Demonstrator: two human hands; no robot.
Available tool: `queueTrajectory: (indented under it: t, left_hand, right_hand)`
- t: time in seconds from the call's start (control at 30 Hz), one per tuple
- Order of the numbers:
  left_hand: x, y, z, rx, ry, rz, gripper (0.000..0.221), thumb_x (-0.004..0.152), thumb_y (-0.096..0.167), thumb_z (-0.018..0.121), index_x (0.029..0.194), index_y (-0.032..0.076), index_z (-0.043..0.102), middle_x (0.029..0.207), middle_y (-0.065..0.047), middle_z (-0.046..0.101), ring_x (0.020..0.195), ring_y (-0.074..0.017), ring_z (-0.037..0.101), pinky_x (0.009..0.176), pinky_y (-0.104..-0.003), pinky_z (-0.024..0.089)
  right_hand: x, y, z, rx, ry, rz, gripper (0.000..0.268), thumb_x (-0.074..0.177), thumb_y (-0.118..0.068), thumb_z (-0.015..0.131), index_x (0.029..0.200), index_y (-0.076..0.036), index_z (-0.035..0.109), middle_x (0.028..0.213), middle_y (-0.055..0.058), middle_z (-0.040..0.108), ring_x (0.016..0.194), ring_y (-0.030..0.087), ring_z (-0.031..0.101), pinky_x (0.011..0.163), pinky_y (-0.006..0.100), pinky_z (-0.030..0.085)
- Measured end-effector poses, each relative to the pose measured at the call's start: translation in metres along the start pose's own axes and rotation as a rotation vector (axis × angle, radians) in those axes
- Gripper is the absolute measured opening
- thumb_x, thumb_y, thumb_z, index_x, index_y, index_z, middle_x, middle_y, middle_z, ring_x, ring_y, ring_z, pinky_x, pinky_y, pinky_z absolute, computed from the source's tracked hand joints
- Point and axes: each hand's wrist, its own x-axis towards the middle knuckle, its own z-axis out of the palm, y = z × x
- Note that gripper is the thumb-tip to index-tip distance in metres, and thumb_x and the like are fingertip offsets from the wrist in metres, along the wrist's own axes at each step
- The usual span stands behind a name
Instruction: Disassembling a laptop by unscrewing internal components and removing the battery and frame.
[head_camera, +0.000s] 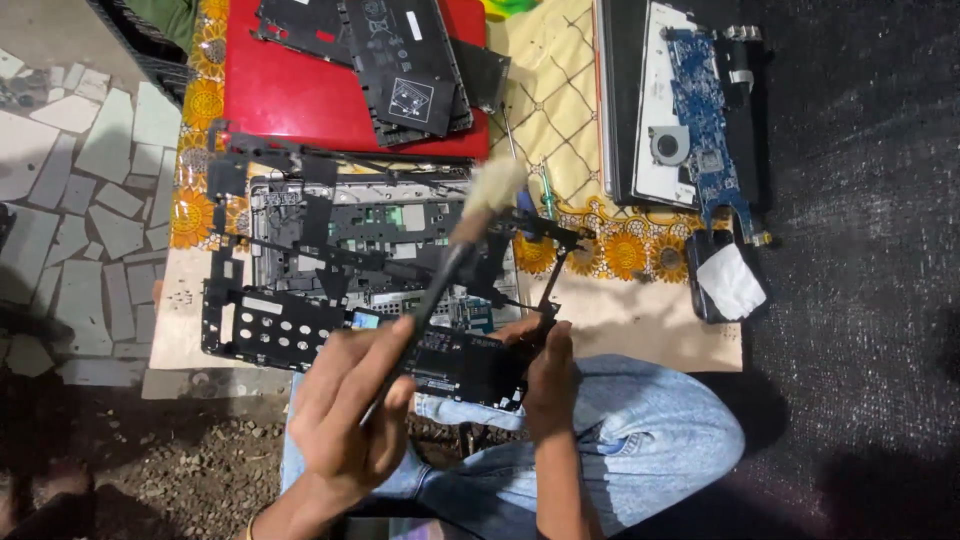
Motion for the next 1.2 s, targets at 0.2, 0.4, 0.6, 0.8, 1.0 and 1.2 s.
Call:
queueTrajectory:
  t: [0.2, 0.4, 0.6, 0.8, 1.0, 1.2]
  left_hand:
    - [-0.002, 0.008, 0.014, -0.169, -0.288, 0.026, 0.036, 0.117, 0.022, 0.051, 0.123, -0.007, 0.072, 0.074, -0.006, 0.058, 0.058, -0.0172, 0.051, 0.055, -0.037, 0.043]
    - [0.007, 0.007, 0.012, -0.08, -0.211, 0.033, 0.045, 0.117, 0.032, 0.052, 0.132, -0.006, 0.073, 0.076, -0.003, 0.059, 0.064, -0.0159, 0.053, 0.057, -0.036, 0.04]
    - [-0.01, 0.01, 0.007, -0.134, -0.075, 0.035, 0.051, 0.118, 0.032, 0.043, 0.103, -0.003, 0.077, 0.07, -0.009, 0.067, 0.053, -0.0184, 0.058, 0.054, -0.036, 0.054]
    - [-0.016, 0.006, -0.003, -0.269, -0.283, -0.016, 0.038, 0.111, 0.022, 0.048, 0.1, -0.004, 0.073, 0.071, -0.008, 0.058, 0.054, -0.023, 0.054, 0.054, -0.039, 0.039]
    - [-0.023, -0.004, -0.009, -0.081, -0.239, -0.021, 0.042, 0.113, 0.029, 0.051, 0.105, -0.004, 0.076, 0.071, -0.007, 0.06, 0.056, -0.0224, 0.057, 0.055, -0.038, 0.044]
    - [-0.07, -0.025, -0.022, 0.603, -0.136, -0.244, 0.089, 0.111, 0.069, 0.008, 0.118, 0.027, 0.086, 0.082, -0.002, 0.074, 0.049, -0.0087, 0.058, 0.041, -0.028, 0.032]
  right_hand:
    - [0.039, 0.116, -0.01, -0.515, 0.065, 0.381, 0.039, 0.114, -0.046, 0.02, 0.113, -0.021, 0.05, 0.096, 0.019, 0.07, 0.088, 0.05, 0.07, 0.074, 0.06, 0.043]
    - [0.011, 0.015, 0.001, 0.076, -0.095, -0.116, 0.09, 0.11, -0.072, 0.01, 0.083, -0.017, 0.076, 0.095, 0.005, 0.082, 0.092, 0.024, 0.075, 0.094, 0.04, 0.051]
    - [0.013, 0.015, 0.001, -0.105, 0.077, 0.542, 0.043, 0.116, -0.043, 0.023, 0.12, -0.016, 0.056, 0.12, 0.019, 0.068, 0.12, 0.036, 0.068, 0.103, 0.05, 0.046]
    - [0.012, 0.013, 0.004, 0.431, -0.137, -0.084, 0.091, 0.106, -0.079, 0.017, 0.085, -0.01, 0.071, 0.085, 0.009, 0.074, 0.083, 0.027, 0.072, 0.093, 0.045, 0.053]
    - [0.01, -0.032, 0.006, 0.036, 0.108, 0.614, 0.1, 0.098, -0.073, 0.004, 0.165, -0.018, 0.056, 0.168, 0.017, 0.059, 0.159, 0.036, 0.054, 0.127, 0.045, 0.047]
    - [0.007, -0.015, 0.002, 0.082, 0.01, 0.126, 0.088, 0.097, -0.085, 0.016, 0.084, -0.016, 0.071, 0.092, 0.005, 0.085, 0.092, 0.027, 0.083, 0.103, 0.051, 0.056]
